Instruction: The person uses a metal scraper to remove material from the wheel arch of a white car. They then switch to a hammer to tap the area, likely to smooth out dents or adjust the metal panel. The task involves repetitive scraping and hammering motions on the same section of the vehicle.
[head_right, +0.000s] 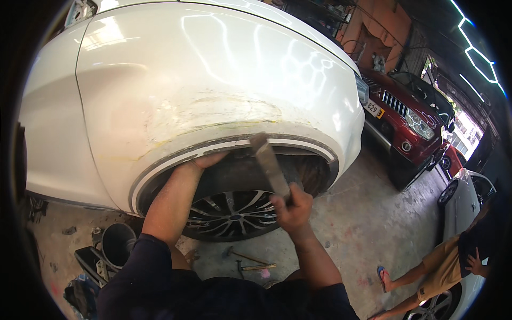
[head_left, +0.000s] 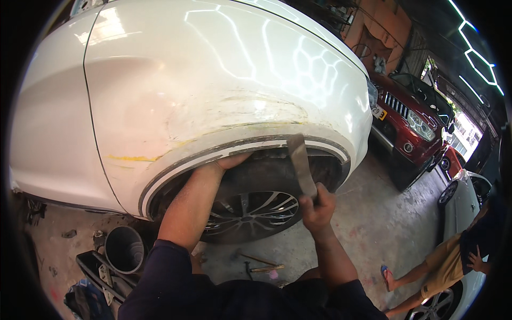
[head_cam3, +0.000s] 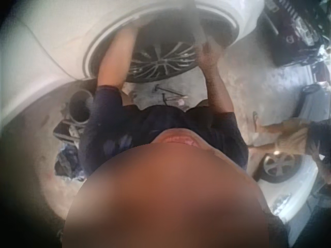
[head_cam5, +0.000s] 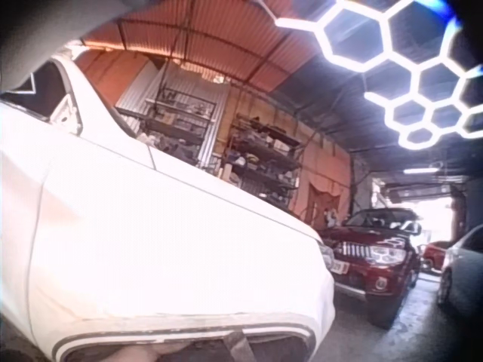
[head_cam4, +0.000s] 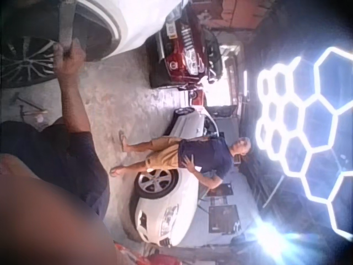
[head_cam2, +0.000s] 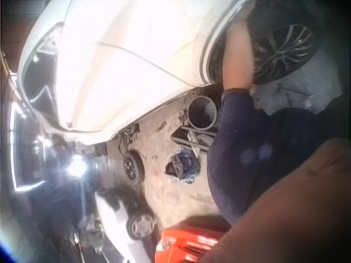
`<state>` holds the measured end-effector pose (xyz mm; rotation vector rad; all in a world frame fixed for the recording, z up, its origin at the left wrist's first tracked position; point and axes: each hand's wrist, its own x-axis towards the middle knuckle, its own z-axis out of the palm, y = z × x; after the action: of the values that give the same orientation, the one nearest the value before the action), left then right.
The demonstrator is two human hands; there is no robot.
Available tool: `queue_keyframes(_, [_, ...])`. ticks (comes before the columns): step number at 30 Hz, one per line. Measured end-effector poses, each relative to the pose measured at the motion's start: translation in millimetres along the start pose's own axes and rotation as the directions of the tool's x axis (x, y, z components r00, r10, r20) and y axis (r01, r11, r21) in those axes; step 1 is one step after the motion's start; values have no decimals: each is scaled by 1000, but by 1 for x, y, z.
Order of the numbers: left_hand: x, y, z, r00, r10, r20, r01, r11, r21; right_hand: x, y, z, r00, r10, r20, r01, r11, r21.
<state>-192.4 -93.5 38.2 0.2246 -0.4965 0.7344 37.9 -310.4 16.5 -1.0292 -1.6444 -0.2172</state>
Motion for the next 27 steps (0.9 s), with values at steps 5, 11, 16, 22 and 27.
queue_keyframes(5, [-2, 2, -2, 998, 47, -49, -41, 993, 110, 40, -34, 48, 854, -512, -97, 520, 830, 201])
queue_keyframes(11, [4, 11, -24, 938, -102, 332, 70, 992, 105, 46, -16, 85, 998, -9, -59, 12, 998, 55])
queue_keyframes(16, [6, 21, -40, 938, -129, 321, 90, 987, 133, 55, -24, 87, 985, -81, 153, 62, 990, 130])
queue_keyframes(22, [4, 17, -44, 998, 2, 64, -12, 988, 157, 50, -26, 97, 910, -393, -129, 400, 916, 34])
queue_keyframes(27, [8, 19, -40, 980, -85, 182, 64, 991, 120, 53, -21, 92, 996, 82, 33, -83, 996, 15])
